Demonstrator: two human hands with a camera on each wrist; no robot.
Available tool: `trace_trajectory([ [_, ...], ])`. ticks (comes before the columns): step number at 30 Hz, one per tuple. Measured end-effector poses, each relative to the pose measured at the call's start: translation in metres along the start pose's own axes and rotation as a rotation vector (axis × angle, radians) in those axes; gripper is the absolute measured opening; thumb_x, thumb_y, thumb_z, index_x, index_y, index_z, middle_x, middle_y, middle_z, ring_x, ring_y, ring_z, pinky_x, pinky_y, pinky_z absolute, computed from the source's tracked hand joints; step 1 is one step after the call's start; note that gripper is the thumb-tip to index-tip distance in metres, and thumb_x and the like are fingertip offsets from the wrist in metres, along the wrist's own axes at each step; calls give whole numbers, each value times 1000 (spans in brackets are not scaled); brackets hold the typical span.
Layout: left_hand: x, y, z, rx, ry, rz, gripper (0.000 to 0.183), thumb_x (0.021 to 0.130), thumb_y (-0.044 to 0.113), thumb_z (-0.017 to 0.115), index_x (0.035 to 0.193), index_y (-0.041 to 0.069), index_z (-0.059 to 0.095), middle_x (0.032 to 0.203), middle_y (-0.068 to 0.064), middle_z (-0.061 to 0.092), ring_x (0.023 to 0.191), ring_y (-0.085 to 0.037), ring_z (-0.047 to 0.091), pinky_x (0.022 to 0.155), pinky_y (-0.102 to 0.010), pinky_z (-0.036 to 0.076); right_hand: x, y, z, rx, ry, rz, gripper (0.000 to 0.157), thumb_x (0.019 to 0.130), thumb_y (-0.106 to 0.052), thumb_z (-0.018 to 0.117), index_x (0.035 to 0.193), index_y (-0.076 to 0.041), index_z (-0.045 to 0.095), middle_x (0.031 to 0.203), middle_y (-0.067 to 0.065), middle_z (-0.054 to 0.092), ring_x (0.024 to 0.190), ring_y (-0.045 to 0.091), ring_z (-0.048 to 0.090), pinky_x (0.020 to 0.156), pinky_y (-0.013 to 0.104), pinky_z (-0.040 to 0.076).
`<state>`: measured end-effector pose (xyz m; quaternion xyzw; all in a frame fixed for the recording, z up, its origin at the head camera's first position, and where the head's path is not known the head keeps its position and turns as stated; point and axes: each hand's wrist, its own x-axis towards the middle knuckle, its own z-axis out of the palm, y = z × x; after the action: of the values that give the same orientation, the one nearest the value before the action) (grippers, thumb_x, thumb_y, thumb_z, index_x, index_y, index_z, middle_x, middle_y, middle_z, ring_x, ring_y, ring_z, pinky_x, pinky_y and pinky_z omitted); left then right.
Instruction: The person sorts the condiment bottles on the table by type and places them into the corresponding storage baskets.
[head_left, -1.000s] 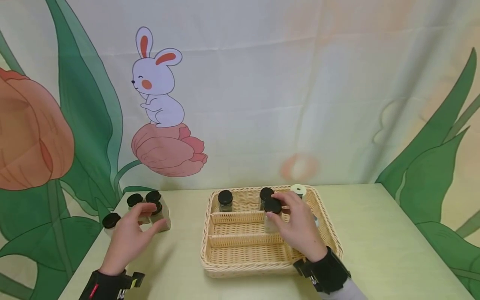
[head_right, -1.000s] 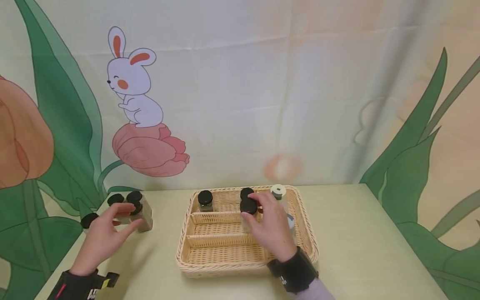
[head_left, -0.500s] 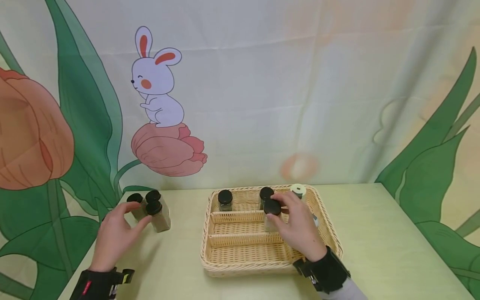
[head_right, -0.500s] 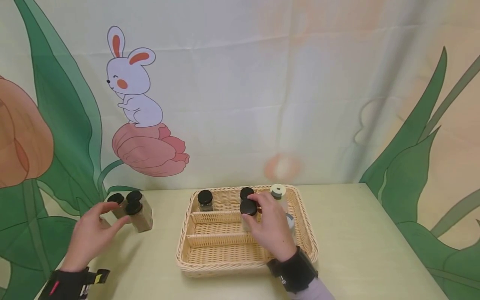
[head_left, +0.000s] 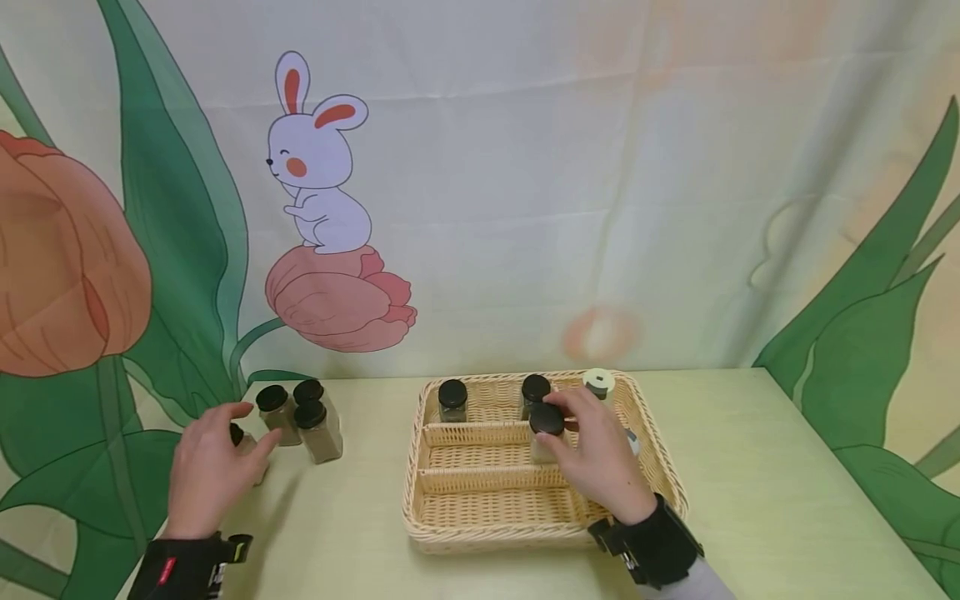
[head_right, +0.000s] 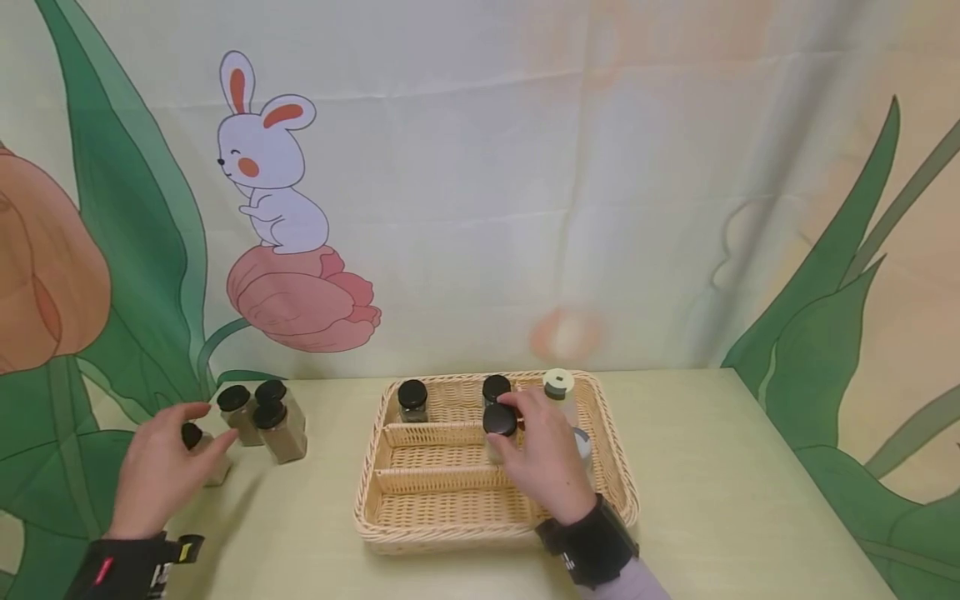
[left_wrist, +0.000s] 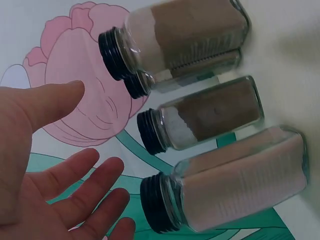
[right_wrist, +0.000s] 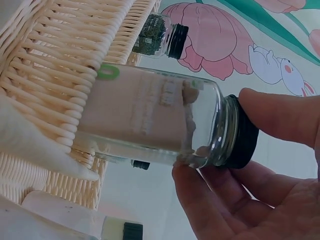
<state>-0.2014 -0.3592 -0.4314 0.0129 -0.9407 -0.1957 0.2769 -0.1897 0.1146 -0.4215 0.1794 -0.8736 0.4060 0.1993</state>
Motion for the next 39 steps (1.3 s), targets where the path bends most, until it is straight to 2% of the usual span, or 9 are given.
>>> trace_trajectory([
  [9,-1,-9,5,39,-30,-21,65,83,42,74,124,-6,59,121,-31,55,109,-51,47,86,-65,37,0,-1,0,-39,-17,15,44,82,-13,77,124,-4,63,111,2,61,102,15,61,84,25,51],
  [16,-1,-16,9,74,-20,-21,65,81,41,76,123,-6,59,121,-33,54,107,-52,48,83,-66,38,3,-4,0,-93,-56,42,42,82,-12,77,121,-4,64,111,5,61,102,18,62,86,32,52],
  [22,-3,-22,12,64,-48,-49,66,82,40,75,123,-8,58,121,-33,53,107,-51,47,84,-65,39,4,-6,-1,-178,-86,48,41,81,-17,79,118,-5,65,109,5,61,95,18,61,80,34,50],
  [29,-4,-32,17,50,-91,-117,70,84,38,73,130,-10,51,125,-34,48,111,-51,46,87,-66,40,6,-8,-1,-199,-121,54,42,80,-17,79,117,-3,65,111,9,62,95,22,61,78,35,50],
  [39,-4,-38,22,36,-92,-152,71,85,32,73,137,-8,46,128,-36,46,112,-54,47,84,-67,40,6,-6,2,-210,-149,78,44,78,-19,80,116,-3,66,112,9,62,98,22,61,81,35,51],
])
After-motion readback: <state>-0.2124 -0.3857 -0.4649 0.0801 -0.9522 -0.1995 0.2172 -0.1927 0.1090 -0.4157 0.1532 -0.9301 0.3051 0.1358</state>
